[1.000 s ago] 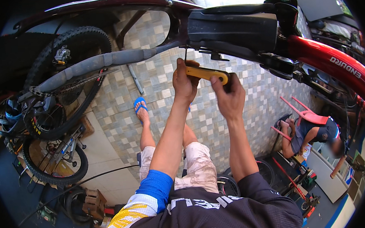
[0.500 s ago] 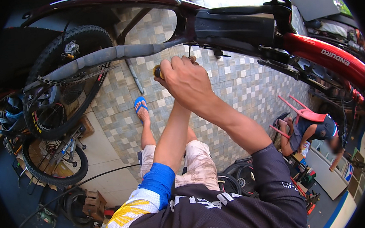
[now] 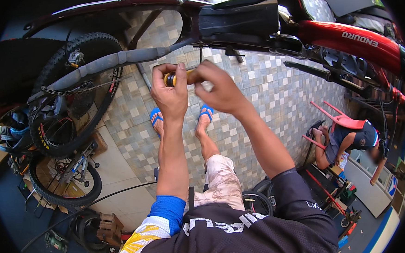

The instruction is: The person removes a red bicycle fork from a bike, places it on a workbench, and uses a screwdriver to adjust components. They then return to the bike and use a yellow multi-tool to tighten bolts on the frame.

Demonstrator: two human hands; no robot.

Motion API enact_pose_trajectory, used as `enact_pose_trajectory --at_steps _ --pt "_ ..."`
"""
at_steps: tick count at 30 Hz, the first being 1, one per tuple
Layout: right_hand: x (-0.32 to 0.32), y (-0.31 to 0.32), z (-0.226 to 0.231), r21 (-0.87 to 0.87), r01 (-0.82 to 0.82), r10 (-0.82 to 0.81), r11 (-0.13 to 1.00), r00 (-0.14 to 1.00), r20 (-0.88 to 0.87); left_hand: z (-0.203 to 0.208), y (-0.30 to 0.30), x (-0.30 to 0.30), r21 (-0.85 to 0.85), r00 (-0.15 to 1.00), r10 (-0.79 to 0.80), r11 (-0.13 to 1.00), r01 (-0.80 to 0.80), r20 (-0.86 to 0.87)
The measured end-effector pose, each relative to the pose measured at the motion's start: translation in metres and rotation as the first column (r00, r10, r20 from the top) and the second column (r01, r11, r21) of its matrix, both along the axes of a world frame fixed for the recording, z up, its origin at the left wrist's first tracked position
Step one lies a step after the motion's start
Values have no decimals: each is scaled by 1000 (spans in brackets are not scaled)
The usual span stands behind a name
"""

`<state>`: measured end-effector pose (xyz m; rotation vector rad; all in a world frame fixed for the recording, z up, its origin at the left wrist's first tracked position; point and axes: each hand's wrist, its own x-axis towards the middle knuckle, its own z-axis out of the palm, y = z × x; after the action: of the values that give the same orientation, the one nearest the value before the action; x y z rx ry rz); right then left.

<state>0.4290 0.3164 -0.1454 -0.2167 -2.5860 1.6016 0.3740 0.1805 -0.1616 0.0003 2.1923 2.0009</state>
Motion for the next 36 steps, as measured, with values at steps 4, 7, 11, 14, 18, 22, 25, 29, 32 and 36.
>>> enact_pose_trajectory --at_steps 4,7,11,14,18,22,25,29,32,36 --pt "19 27 -47 -330 473 -366 817 868 337 0 10 -3 -251 937 25 961 -118 -347" --pt "14 19 -63 -739 467 -205 487 883 422 -3 10 -4 -356 927 -36 928 -107 -373" --pt "6 5 -70 -841 368 -123 398 929 348 -10 5 -12 -274 972 -26 961 -39 -231" --pt "3 1 -73 -800 404 -175 443 914 365 -17 6 -21 -201 980 -44 980 5 -193" --pt "-5 -4 -66 -627 443 -222 641 889 400 -59 -7 -32 12 999 -28 1000 29 -45" --pt "-14 -16 -54 -101 476 -392 874 811 434 -92 -10 -39 416 909 -90 904 -97 408" --pt "-12 -28 -53 313 436 -515 844 822 243 -133 7 -42 551 777 -206 809 -207 595" --pt "-8 -32 -45 519 304 -454 799 871 188 -215 48 -23 711 550 -485 620 -333 680" --pt "-6 -29 -44 673 185 -393 716 904 169 -237 95 19 658 783 -421 753 20 458" --pt "-8 -23 -44 720 77 -151 690 988 38 -253 135 42 816 738 -405 465 -342 540"
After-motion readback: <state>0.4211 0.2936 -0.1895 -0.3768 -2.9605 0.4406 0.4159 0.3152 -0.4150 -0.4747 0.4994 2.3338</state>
